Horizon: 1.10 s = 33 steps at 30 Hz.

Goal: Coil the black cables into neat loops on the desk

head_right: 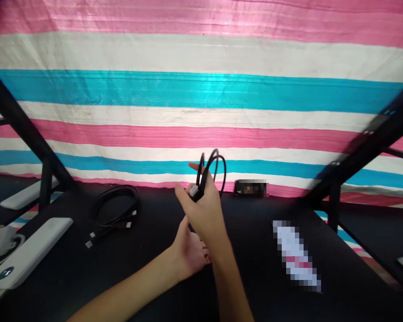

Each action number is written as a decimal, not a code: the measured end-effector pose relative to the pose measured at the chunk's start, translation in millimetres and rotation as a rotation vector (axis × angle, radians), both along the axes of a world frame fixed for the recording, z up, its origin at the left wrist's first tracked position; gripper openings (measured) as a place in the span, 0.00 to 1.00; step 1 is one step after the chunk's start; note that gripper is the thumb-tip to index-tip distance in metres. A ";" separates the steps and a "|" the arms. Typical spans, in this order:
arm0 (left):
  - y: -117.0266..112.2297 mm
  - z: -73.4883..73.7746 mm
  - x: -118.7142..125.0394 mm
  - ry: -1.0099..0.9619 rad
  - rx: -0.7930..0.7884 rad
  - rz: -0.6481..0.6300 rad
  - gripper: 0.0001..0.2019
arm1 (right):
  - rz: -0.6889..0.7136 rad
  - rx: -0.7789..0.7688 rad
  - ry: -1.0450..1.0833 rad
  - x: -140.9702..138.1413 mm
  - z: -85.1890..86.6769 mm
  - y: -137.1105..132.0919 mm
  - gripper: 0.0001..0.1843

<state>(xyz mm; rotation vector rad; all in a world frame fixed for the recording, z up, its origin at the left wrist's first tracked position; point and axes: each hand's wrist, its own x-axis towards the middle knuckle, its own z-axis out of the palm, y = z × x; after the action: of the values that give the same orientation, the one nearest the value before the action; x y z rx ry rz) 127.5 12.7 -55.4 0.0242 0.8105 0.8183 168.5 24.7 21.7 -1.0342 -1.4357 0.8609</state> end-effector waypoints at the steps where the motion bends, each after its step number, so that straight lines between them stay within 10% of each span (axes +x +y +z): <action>1: 2.5 -3.7 -1.4 0.079 0.021 0.038 0.27 | 0.038 -0.008 -0.082 9.6 2.4 2.0 0.24; 9: 25.3 17.4 -52.4 1.034 1.053 0.950 0.30 | 0.043 0.178 -0.379 46.7 6.9 6.7 0.11; 13: 28.6 39.0 -82.2 1.361 1.484 0.685 0.28 | 0.133 0.245 -0.285 50.7 8.5 6.6 0.07; 17: 23.8 45.7 -92.9 1.245 1.545 0.390 0.14 | 0.072 0.241 -0.155 47.6 9.6 6.7 0.09; 33: 11.0 61.0 -97.8 1.264 1.456 0.539 0.09 | -0.159 0.334 -0.046 18.3 4.8 13.7 0.10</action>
<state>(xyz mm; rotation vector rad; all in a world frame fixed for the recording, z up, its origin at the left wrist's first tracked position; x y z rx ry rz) 29.7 23.7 5.5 1.8309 1.1989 1.7987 186.8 38.4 26.4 -0.9026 -1.4542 0.4659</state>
